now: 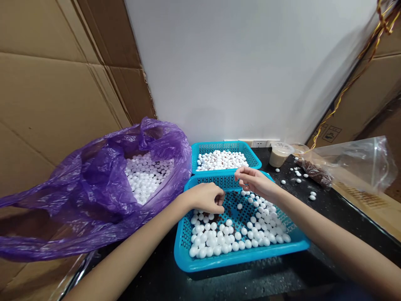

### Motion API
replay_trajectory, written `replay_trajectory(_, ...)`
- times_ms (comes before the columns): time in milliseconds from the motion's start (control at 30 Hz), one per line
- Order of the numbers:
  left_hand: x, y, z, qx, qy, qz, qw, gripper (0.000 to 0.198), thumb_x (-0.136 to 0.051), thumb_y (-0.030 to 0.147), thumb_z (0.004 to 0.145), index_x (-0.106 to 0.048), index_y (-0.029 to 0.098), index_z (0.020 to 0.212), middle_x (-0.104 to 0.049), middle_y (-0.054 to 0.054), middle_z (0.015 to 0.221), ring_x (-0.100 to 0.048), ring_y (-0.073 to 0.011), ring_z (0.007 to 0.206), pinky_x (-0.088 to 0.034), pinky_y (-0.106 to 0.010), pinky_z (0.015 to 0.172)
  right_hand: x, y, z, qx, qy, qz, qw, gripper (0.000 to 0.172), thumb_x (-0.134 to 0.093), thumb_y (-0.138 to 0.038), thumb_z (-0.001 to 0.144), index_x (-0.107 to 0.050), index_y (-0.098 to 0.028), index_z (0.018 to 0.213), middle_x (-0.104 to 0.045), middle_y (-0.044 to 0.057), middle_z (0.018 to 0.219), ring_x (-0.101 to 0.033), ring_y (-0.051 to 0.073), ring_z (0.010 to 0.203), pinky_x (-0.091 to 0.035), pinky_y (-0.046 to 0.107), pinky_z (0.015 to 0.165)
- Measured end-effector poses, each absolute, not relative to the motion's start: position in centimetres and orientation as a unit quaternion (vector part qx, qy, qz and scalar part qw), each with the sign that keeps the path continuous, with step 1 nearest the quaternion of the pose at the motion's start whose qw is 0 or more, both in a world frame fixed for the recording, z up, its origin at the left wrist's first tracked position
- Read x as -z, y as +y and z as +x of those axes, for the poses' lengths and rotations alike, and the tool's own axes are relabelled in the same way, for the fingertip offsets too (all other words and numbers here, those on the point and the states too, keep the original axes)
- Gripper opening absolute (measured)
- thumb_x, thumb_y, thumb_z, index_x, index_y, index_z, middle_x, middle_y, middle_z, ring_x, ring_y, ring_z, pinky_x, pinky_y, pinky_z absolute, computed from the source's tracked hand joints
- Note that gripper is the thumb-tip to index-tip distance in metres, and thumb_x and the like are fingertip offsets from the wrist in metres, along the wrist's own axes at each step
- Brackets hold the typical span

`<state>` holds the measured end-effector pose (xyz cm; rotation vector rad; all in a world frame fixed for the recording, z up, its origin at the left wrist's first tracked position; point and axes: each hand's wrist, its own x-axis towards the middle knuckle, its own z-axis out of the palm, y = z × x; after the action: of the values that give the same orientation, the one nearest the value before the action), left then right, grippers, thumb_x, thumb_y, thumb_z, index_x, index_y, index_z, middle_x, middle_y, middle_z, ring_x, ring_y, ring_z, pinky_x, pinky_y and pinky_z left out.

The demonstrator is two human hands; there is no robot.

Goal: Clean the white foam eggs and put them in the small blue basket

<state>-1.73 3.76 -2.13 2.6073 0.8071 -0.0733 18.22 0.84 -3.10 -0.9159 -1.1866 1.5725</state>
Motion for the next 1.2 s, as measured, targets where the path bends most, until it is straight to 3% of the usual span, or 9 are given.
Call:
replay_trajectory(233,2.0,3.8,-1.7,0.074,0.299,0.924,0.228,0.007,-0.061,0.024,0.062,-0.061,0.02,0.066,-0.065,0.004,0.066,-0.055,-0.0113,0.058,-0.034,-0.019,0.049,3.5,0.8,18.5,-0.616,-0.524,-0.393,0.438,0.025,-0.07,-0.037,0.07,-0.056,-0.017,0.077,-0.053,-0.003,0.07,-0.041,0.005,0.051,-0.03,0.019,0.046)
replay_trajectory(433,2.1,4.0,-1.8,0.058,0.29,0.918,0.262,0.006,-0.06,0.021,0.062,-0.062,0.019,0.067,-0.064,0.003,0.065,-0.055,-0.0106,0.058,-0.035,-0.018,0.048,4.0,0.9,18.4,-0.535,-0.618,-0.447,0.362,0.029,-0.066,-0.043,0.071,-0.054,-0.017,0.076,-0.055,-0.002,0.064,-0.038,0.006,0.044,-0.027,0.021,0.041)
replay_trajectory(633,2.3,4.1,-1.8,0.048,0.29,0.915,0.275,0.008,-0.061,0.02,0.062,-0.063,0.018,0.069,-0.064,0.003,0.065,-0.055,-0.0109,0.058,-0.036,-0.018,0.05,4.3,0.6,18.6,-0.454,-0.73,-0.449,0.243,0.018,-0.061,-0.033,0.077,-0.056,-0.016,0.075,-0.058,0.0,0.063,-0.053,0.011,0.057,-0.037,0.022,0.052)
replay_trajectory(833,2.4,4.1,-1.9,0.072,0.287,0.906,0.302,0.008,-0.06,0.02,0.062,-0.063,0.017,0.068,-0.063,0.001,0.063,-0.055,-0.0116,0.057,-0.037,-0.019,0.049,3.9,-0.1,19.0,-0.482,-0.782,-0.395,0.03,0.021,-0.066,-0.035,0.073,-0.062,-0.015,0.072,-0.057,-0.003,0.05,-0.049,0.008,0.045,-0.033,0.019,0.046)
replay_trajectory(1033,2.7,4.3,-1.9,0.051,0.275,0.907,0.313,0.008,-0.06,0.017,0.062,-0.065,0.016,0.068,-0.063,0.001,0.063,-0.056,-0.0111,0.057,-0.037,-0.018,0.049,4.0,-0.2,19.4,-0.511,-0.775,-0.371,-0.023,0.032,-0.075,-0.041,0.062,-0.067,-0.015,0.08,-0.055,-0.006,0.045,-0.049,0.008,0.041,-0.032,0.018,0.044)
replay_trajectory(1200,2.7,4.6,-1.7,-0.03,0.239,0.915,0.325,0.007,-0.059,0.017,0.069,-0.065,0.015,0.073,-0.065,0.001,0.071,-0.057,-0.011,0.065,-0.04,-0.019,0.059,3.9,-0.4,19.3,-0.541,-0.766,-0.342,-0.048,0.032,-0.075,-0.041,0.063,-0.067,-0.015,0.079,-0.054,-0.006,0.046,-0.05,0.007,0.042,-0.034,0.018,0.045)
